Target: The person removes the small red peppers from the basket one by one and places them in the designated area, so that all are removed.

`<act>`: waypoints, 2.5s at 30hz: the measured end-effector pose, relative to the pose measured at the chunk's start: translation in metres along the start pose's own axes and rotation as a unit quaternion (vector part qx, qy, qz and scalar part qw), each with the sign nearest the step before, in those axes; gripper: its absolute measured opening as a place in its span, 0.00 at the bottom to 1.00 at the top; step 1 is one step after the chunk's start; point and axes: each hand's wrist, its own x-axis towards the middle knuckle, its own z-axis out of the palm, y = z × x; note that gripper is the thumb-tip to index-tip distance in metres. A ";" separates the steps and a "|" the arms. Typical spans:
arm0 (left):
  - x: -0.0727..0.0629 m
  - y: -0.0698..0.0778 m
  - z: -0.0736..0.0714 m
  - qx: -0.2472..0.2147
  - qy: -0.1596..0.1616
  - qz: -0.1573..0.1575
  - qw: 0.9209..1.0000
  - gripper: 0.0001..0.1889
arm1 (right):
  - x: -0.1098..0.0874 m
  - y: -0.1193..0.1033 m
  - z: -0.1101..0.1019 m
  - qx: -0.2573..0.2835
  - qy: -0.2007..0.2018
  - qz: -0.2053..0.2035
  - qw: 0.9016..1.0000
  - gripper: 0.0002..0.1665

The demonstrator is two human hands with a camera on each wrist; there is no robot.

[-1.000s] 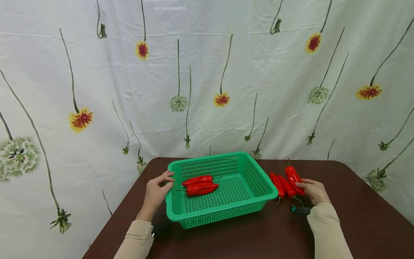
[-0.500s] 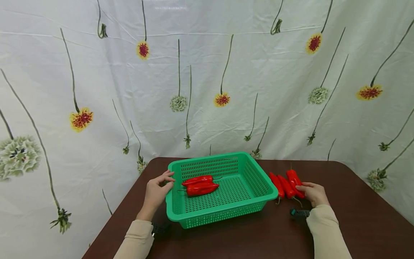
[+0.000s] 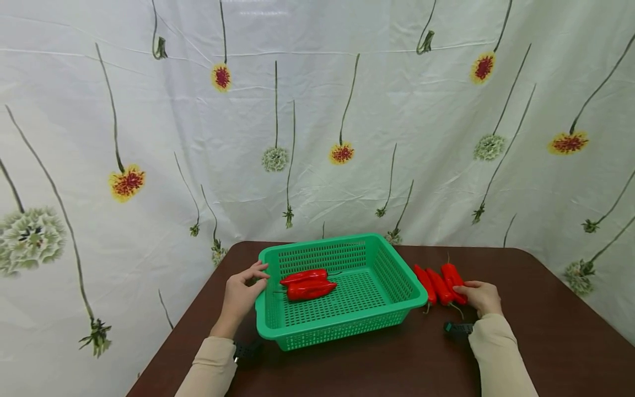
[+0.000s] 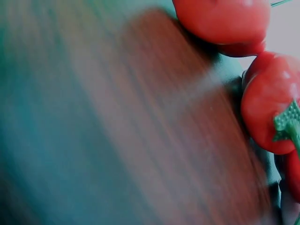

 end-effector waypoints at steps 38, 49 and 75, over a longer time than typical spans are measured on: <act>-0.004 0.011 -0.002 0.000 -0.001 0.000 1.000 0.08 | 0.002 0.002 -0.010 0.005 0.017 0.000 1.000 0.31; -0.003 0.011 -0.002 0.008 0.001 0.000 1.000 0.08 | -0.009 -0.017 -0.015 0.000 0.027 -0.015 1.000 0.33; -0.004 0.014 -0.004 0.004 0.001 -0.007 1.000 0.08 | -0.057 -0.110 0.001 0.059 -0.154 -0.165 0.972 0.40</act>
